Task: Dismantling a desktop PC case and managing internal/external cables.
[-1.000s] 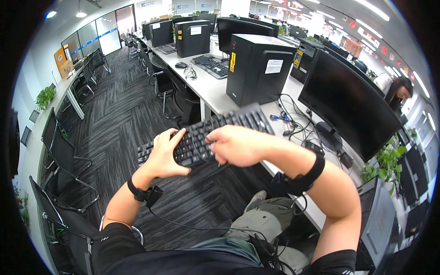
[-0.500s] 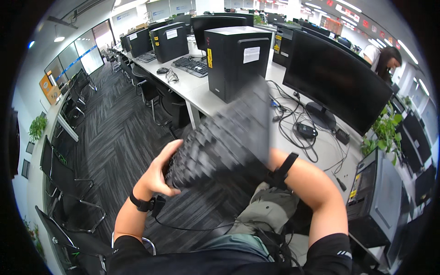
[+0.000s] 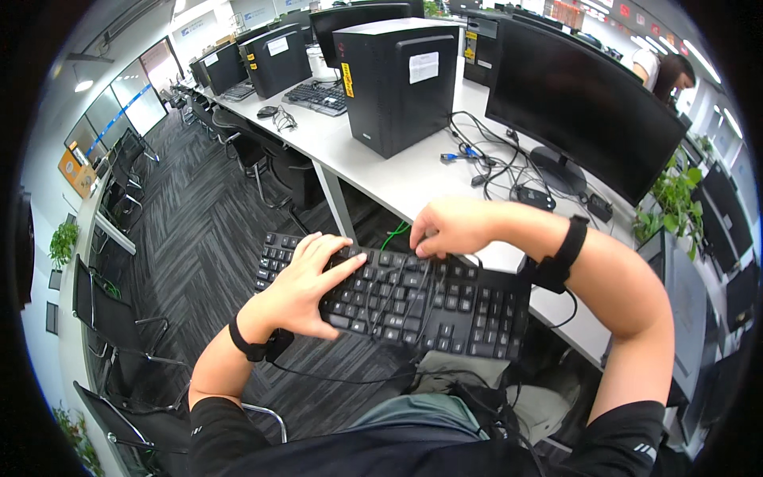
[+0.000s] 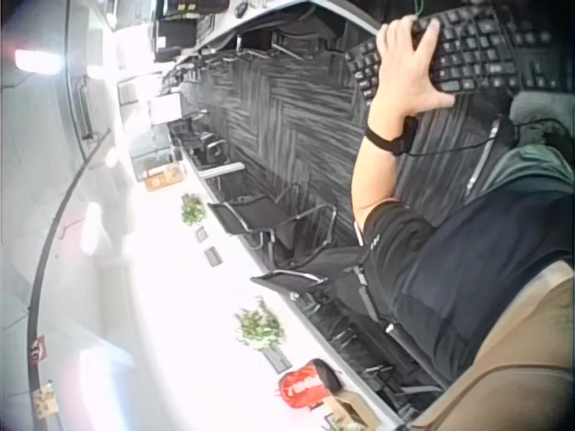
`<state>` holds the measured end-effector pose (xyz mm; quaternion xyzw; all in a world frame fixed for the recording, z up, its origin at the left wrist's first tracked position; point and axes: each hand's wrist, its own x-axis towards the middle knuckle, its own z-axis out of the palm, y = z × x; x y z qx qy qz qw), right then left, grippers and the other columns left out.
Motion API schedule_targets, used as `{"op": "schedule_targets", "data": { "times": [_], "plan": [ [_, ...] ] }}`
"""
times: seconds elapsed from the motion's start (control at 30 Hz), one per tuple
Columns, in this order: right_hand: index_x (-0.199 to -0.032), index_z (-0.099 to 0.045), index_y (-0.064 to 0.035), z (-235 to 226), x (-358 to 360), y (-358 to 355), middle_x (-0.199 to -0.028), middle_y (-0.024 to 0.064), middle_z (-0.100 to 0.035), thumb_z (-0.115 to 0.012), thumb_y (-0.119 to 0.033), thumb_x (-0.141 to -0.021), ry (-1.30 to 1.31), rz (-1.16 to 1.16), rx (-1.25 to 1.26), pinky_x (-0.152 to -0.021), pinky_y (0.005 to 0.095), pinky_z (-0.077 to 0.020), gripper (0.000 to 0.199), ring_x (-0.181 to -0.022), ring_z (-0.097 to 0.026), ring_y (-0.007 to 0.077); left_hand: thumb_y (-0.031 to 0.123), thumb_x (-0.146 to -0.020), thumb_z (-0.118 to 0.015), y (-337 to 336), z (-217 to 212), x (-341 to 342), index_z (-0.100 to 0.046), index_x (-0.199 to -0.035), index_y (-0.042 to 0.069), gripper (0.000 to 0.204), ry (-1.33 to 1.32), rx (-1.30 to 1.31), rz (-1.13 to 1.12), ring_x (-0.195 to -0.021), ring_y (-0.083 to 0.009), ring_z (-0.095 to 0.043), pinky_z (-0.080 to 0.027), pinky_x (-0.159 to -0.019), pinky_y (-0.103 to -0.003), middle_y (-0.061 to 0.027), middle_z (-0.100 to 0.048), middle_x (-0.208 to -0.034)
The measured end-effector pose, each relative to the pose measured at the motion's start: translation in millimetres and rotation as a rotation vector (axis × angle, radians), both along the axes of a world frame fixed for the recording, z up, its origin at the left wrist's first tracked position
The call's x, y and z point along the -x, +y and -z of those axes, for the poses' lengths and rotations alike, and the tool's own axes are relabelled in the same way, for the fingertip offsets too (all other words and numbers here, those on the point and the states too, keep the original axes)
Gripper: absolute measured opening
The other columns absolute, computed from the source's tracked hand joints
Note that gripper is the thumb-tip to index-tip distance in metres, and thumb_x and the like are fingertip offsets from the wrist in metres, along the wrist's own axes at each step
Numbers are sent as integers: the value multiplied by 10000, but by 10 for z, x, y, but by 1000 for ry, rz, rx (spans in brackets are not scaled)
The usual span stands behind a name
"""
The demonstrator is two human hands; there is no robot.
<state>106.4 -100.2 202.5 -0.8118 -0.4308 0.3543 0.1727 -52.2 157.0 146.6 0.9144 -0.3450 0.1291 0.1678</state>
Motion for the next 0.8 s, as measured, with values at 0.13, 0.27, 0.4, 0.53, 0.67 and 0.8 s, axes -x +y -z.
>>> {"op": "schedule_targets", "data": {
  "times": [0.13, 0.27, 0.4, 0.53, 0.67, 0.8],
  "plan": [
    [-1023, -707, -18, 167, -172, 71, -890, 165, -722, -628, -163, -857, -332, -28, -47, -797, 371, -530, 234, -843, -698, 292, 332, -434, -802, 0, 88, -231, -505, -1368, 53, 1019, -24, -1, -42, -1222, -415, -440, -276, -1092, -547, -236, -438, -1315],
    [-1046, -696, -3, 538, -459, 181, -1012, 217, -697, -542, -105, -834, -504, 192, -226, -901, 418, -513, 281, -984, -661, 364, 346, -445, -809, 70, 274, -619, -510, -1363, 63, 1006, -66, 6, -101, -1230, -422, -415, -284, -1092, -519, -236, -429, -1326],
    [-1072, -694, -13, 812, -941, 268, -1057, 211, -693, -528, -99, -846, -462, 325, -251, -927, 404, -506, 293, -1027, -655, 346, 333, -442, -818, 163, 447, -1137, -498, -1368, 82, 1011, -84, -9, -86, -1248, -433, -391, -289, -1095, -513, -222, -432, -1331],
    [-1086, -696, -17, 1114, -1289, 307, -1090, 208, -688, -528, -83, -847, -447, 449, -175, -947, 390, -495, 299, -1063, -647, 329, 337, -428, -833, 260, 557, -1639, -491, -1382, 128, 1035, 2, -78, -63, -1250, -436, -393, -314, -1087, -511, -222, -439, -1341],
    [-1127, -681, -28, 1285, -1628, 321, -1113, 205, -682, -546, -130, -874, -401, 569, -226, -968, 392, -478, 305, -1085, -634, 333, 341, -415, -840, 337, 609, -2070, -482, -1386, 119, 1058, 32, -86, -42, -1251, -428, -403, -309, -1090, -511, -219, -448, -1340],
    [-1191, -653, -3, 1397, -1837, 318, -1172, 214, -664, -584, -177, -856, -421, 547, -253, -991, 386, -476, 383, -1108, -634, 334, 337, -435, -854, 381, 611, -2427, -442, -1409, 107, 1082, 93, -121, -7, -1278, -411, -417, -278, -1108, -498, -202, -469, -1346]
  ]
}}
